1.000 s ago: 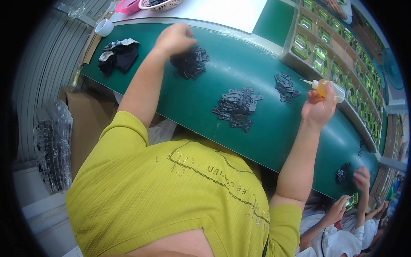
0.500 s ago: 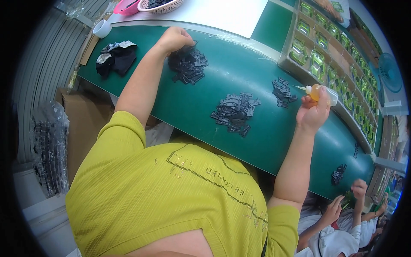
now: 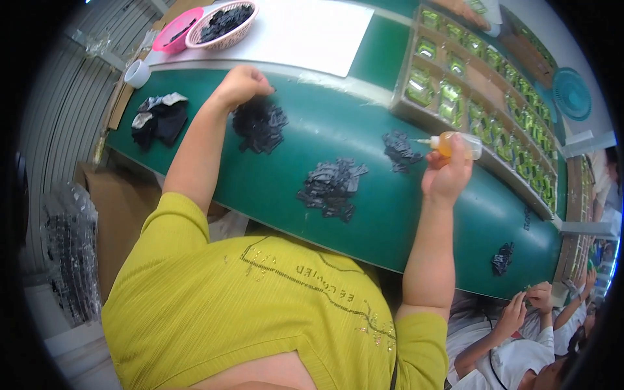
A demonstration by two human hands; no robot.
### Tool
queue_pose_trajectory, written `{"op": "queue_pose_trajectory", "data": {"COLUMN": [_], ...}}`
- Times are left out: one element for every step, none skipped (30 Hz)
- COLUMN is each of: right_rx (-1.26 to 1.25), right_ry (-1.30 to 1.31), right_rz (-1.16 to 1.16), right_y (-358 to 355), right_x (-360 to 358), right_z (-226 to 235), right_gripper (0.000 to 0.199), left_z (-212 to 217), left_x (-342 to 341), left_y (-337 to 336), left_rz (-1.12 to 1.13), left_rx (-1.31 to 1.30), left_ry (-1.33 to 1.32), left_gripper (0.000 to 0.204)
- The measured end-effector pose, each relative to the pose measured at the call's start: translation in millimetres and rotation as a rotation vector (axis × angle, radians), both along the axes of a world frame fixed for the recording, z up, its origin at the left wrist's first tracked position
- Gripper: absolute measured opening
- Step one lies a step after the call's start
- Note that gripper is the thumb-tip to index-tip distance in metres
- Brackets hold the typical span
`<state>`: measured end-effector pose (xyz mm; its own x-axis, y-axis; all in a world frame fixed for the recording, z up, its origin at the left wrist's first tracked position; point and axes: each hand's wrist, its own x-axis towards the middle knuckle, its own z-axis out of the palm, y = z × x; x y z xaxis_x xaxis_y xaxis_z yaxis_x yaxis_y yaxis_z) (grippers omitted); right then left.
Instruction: The recorder applies glue from a small bottle to black plastic components on a green assembly line table.
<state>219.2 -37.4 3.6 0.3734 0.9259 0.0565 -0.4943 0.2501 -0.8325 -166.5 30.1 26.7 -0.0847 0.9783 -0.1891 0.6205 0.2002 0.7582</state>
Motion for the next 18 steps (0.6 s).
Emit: {"op": "queue_pose_trajectory", "data": {"right_rx": [-0.002, -0.004, -0.011, -0.019, -0.013, -0.017, -0.02, -0.026, -0.012, -0.008, -0.007, 0.0, 0.007, 0.012, -0.001, -0.001, -0.003, -0.01], "right_ry": [0.003, 0.005, 0.012, 0.016, 0.019, 0.027, 0.031, 0.036, 0.031, 0.04, 0.05, 0.045, 0.045, 0.047, 0.046, 0.042, 0.044, 0.047], "right_rz": [-0.005, -0.01, -0.011, -0.009, 0.0, 0.001, -0.001, -0.004, -0.009, 0.001, 0.011, 0.008, 0.016, 0.021, 0.024, 0.022, 0.03, 0.035], "right_y": [0.9, 0.9, 0.4, -1.5, -2.0, -3.4, -4.4, -5.2, -6.1, -6.7, -6.6, -7.0, -7.2, -6.9, -6.7, -6.4, -6.4, -7.9], "right_x": [-1.0, -2.5, -4.7, -7.3, -8.3, -9.3, -9.1, -8.3, -7.8, -8.2, -8.0, -7.7, -8.9, -8.7, -8.1, -9.0, -10.8, -11.2], "right_z": [-1.5, -1.9, -0.9, 0.4, 0.4, 2.0, 2.1, 1.9, 2.2, 2.1, 2.3, 2.3, 2.5, 1.6, 1.0, 1.5, 1.9, 1.0], "right_gripper": [0.017, 0.016, 0.016, 0.016, 0.016, 0.016, 0.016, 0.015, 0.015, 0.015, 0.015, 0.015, 0.015, 0.015, 0.015, 0.015, 0.015, 0.016], "left_z": [1.1, 1.9, 9.0, 8.2, 10.4, 19.6, 28.8, 35.2, 38.0, 36.8, 36.2, 28.5, 16.6, 10.2, 1.4, -6.6, -12.2, -17.9], "left_x": [0.6, 2.5, 6.7, 10.9, 15.5, 26.4, 40.7, 56.9, 71.4, 85.6, 101.9, 117.8, 130.8, 141.8, 150.8, 157.1, 160.5, 163.9], "left_y": [-1.6, -3.3, -6.2, -8.7, -10.3, -15.6, -20.7, -25.0, -28.0, -30.4, -33.1, -34.7, -34.9, -36.4, -37.3, -38.0, -37.7, -38.5], "left_rz": [-0.006, -0.012, -0.022, -0.029, -0.054, -0.082, -0.139, -0.198, -0.265, -0.349, -0.409, -0.452, -0.466, -0.488, -0.476, -0.463, -0.465, -0.445], "left_rx": [0.045, 0.091, 0.084, 0.181, 0.183, 0.181, 0.133, 0.083, -0.011, -0.06, -0.106, -0.143, -0.179, -0.233, -0.264, -0.297, -0.299, -0.334], "left_ry": [-0.043, -0.086, -0.08, -0.128, -0.156, -0.184, -0.277, -0.368, -0.484, -0.577, -0.61, -0.661, -0.692, -0.709, -0.755, -0.802, -0.805, -0.818], "left_gripper": [0.017, 0.016, 0.015, 0.016, 0.018, 0.019, 0.02, 0.02, 0.019, 0.018, 0.017, 0.017, 0.016, 0.021, 0.021, 0.021, 0.021, 0.021]}}
